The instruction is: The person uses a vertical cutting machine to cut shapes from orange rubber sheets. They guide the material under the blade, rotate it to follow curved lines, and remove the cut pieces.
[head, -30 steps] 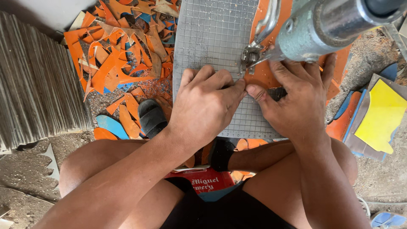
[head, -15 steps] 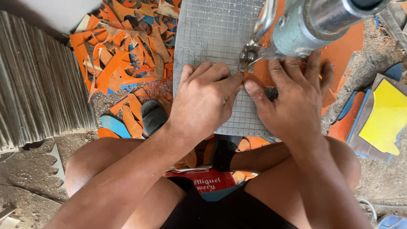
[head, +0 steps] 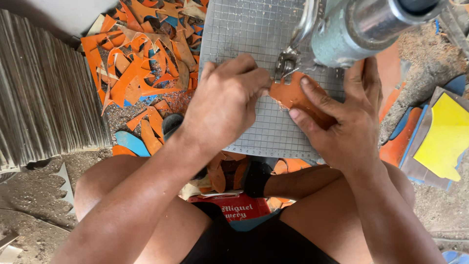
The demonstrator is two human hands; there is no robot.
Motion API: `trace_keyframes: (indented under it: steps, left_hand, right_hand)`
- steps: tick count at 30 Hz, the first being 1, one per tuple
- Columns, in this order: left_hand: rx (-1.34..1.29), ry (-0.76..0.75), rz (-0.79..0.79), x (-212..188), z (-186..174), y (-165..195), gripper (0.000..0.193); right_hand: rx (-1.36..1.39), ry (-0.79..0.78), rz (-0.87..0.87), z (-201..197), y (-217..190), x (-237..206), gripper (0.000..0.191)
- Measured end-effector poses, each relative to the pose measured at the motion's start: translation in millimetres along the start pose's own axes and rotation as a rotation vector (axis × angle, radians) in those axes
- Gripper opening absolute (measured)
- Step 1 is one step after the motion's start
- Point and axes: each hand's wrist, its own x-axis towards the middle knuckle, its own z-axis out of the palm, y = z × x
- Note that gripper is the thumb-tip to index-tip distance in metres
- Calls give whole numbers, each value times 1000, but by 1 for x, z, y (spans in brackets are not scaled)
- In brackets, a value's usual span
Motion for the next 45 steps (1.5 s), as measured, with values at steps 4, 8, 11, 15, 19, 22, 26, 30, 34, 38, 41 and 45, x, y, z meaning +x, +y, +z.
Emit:
trace_keyframes:
  steps: [4,8,11,15,19,22,26,30,34,38,41,45]
  left_hand:
    - [15,-57,-19,6,-1,-3,13]
    - [19,-45,-22,10,-1,-3,14]
    - [21,-46,-35,14,2,-4,14]
    - [18,-39,-36,17,4,-7,15]
    - [20,-35,-35,19,5,-10,14]
    - [10,-19,-37,21,7,-11,15]
    - [31,-11,-41,26,9,-13,16]
    - [21,-10,-42,29,10,-16,16]
    - [33,5,-36,32,12,-19,14]
    - [34,13,-26,33,12,-20,17]
    - [30,13,-13,34,12,-18,26]
    - [108,-31,-12,35,8,-18,45]
  right_hand:
    - [-14,-4,27,-2,-8,6,47]
    - [-18,0,40,0,-10,7,47]
    - [-20,4,38,3,-7,8,48]
    - [-41,16,-8,3,-4,12,48]
    - [-33,1,-25,0,-5,19,45]
    - [1,-5,0,-3,-7,24,43]
    - [15,39,-14,-4,-13,30,44]
    - [7,70,-46,-5,-15,34,40]
    - [9,57,-17,-2,-10,35,36]
    - [-21,57,-28,-1,-7,34,34]
    - [-2,111,-96,-4,-5,43,28]
    - [208,119,-31,-2,5,71,11]
